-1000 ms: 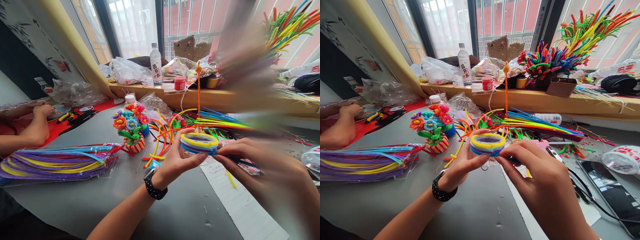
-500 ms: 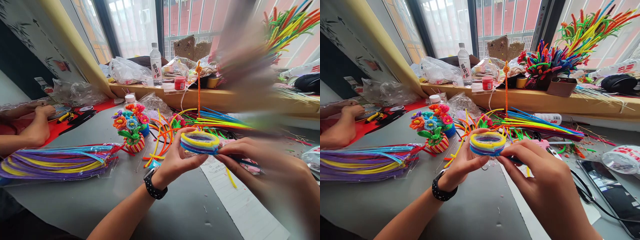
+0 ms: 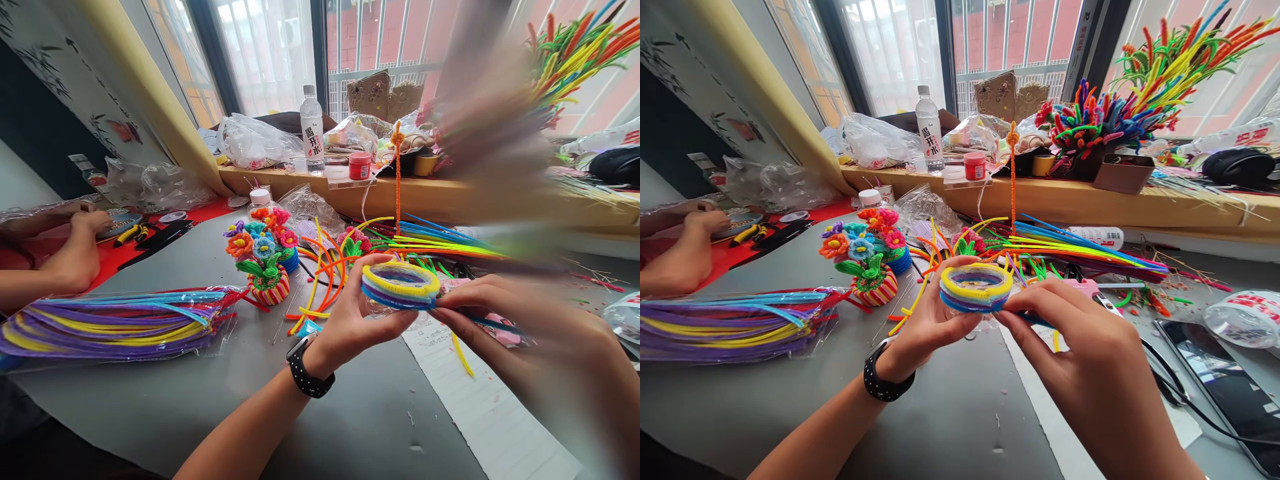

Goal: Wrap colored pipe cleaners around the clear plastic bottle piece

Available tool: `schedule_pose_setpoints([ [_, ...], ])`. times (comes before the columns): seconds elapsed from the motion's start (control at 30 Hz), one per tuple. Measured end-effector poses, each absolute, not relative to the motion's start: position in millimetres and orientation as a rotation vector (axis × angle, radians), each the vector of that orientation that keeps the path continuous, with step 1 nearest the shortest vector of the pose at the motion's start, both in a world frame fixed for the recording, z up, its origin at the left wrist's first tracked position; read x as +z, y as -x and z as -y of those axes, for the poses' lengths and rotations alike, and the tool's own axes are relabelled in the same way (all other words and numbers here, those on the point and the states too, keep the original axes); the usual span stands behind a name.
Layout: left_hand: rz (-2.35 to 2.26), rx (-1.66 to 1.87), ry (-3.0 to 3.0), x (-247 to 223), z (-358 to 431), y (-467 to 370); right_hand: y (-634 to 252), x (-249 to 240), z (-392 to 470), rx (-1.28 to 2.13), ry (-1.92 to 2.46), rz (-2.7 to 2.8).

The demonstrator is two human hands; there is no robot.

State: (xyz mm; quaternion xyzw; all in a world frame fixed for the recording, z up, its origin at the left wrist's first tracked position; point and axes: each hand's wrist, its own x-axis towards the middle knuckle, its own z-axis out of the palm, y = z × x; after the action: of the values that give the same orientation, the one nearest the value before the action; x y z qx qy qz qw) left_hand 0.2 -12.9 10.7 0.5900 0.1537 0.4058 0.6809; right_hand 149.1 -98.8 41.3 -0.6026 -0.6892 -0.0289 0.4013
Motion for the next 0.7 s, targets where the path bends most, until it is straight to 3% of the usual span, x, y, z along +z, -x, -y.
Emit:
schedule_pose_setpoints([
  [0.43,-0.373,0.913,-1.348,12.6,13.5,0.3,-149.2,43.6,97.4,-0.117,1.499,1.777],
  [0.7,-0.396,0.855,-1.096,14.8,16.2,-0.3,-151.4,43.1,97.6,-0.364,1.453,1.787],
])
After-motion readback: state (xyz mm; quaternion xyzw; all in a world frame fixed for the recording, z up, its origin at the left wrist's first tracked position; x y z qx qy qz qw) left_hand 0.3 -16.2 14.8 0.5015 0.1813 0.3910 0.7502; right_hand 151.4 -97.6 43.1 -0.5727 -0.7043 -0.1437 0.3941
